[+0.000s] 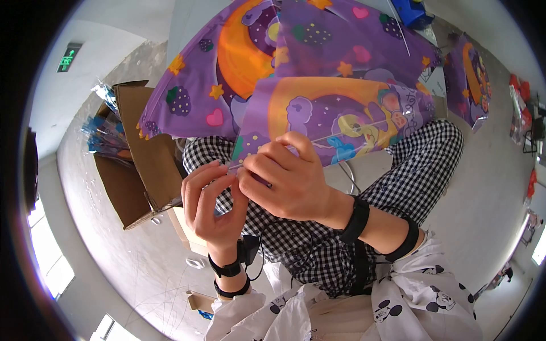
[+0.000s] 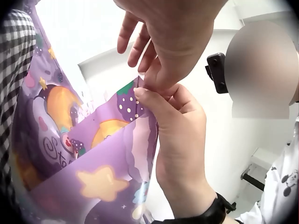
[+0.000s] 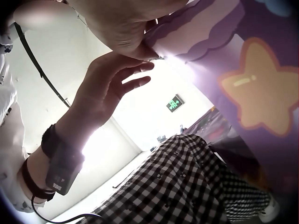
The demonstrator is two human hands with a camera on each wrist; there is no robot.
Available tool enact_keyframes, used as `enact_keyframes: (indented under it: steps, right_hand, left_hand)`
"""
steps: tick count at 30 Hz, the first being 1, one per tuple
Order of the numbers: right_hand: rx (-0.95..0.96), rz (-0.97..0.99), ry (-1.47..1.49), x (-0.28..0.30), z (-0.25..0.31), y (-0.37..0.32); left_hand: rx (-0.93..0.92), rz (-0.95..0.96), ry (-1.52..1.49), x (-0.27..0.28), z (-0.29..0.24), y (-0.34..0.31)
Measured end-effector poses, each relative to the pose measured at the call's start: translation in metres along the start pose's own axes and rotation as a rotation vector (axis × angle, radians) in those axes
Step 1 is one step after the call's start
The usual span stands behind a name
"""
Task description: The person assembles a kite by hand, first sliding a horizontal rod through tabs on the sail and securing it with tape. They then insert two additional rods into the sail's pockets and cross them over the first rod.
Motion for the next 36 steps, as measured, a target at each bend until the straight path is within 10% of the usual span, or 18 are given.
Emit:
enact_keyframes:
  steps: [9, 13, 20, 36]
  right_hand:
    - [-0.026, 0.011, 0.030, 0.000, -0.002, 0.004]
    - [-0.023, 0.001, 0.028, 0.002, -0.004, 0.003]
    - [-0.006, -0.028, 0.011, 0.000, -0.003, 0.001]
    - [-0.007, -0.043, -0.004, -0.001, 0.000, 0.003]
  left_hand:
    - [-0.059, 0.013, -0.037, 0.001, 0.001, 0.004]
    - [0.566, -0.079, -0.438, 0.007, 0.033, -0.015]
    - [0.968, -0.049, -0.623, -0.019, 0.034, -0.047]
    - [1.007, -0.168, -0.518, -0.018, 0.033, -0.045]
Point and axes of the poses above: each hand's wrist, its own y-axis towards the middle knuckle, its own x-axis out of the back of the hand, z = x × y, the point moved 8 cm from there along y, towards the middle knuckle, and after that the axes turned 11 degrees about -z, right-handed, at the moved point
